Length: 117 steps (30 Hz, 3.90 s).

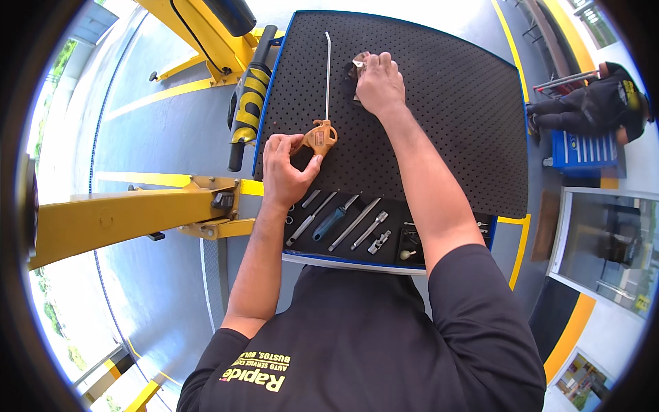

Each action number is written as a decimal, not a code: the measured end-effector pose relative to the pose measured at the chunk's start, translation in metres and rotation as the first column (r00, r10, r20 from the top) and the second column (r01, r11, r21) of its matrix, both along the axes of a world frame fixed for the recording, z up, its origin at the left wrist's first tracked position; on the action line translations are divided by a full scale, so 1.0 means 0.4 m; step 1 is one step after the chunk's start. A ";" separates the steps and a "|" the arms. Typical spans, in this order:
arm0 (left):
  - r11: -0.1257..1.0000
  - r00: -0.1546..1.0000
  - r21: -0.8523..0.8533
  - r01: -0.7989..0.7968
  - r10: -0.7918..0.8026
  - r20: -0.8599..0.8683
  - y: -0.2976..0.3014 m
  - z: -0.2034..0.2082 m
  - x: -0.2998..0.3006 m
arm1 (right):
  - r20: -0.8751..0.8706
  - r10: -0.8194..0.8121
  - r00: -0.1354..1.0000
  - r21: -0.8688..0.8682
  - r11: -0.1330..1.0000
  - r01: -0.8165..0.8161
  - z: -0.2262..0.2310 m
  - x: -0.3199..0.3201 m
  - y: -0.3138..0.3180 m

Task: The person opens a tool chest drawer, wipes several hand tools with a cloth, and places them back into the drawer. The person then wipes the top surface of the tool chest and returns a grease gun to its position.

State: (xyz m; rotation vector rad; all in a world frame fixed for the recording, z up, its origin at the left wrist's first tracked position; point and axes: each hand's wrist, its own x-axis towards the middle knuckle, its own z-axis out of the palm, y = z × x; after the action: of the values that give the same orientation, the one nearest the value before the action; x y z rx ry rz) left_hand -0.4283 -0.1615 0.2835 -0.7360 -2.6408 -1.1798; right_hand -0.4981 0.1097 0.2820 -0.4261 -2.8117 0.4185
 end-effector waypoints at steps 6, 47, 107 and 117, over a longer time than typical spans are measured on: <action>1.000 1.000 -0.015 -0.014 0.014 -0.015 -0.004 -0.003 0.000 | -0.072 0.137 0.988 0.000 0.991 -0.137 0.015 0.332 -0.134; 1.000 0.998 0.007 -0.019 0.018 0.059 -0.003 0.007 0.001 | 0.090 -0.106 0.990 0.194 0.977 0.087 -0.024 -0.372 0.175; 0.999 0.999 -0.039 -0.007 0.008 0.037 0.008 -0.008 0.007 | -0.068 -0.140 0.988 0.221 0.963 0.152 -0.051 -0.044 0.389; 0.997 0.999 -0.066 0.026 -0.028 -0.025 0.003 -0.001 -0.006 | 0.188 -0.243 0.952 0.039 0.970 0.240 0.023 0.004 0.305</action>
State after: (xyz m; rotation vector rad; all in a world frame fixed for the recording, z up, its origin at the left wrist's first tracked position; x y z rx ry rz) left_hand -0.4308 -0.1602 0.2831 -0.7956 -2.6681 -1.0866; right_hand -0.4964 0.2318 0.2912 -0.8389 -2.8912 0.3173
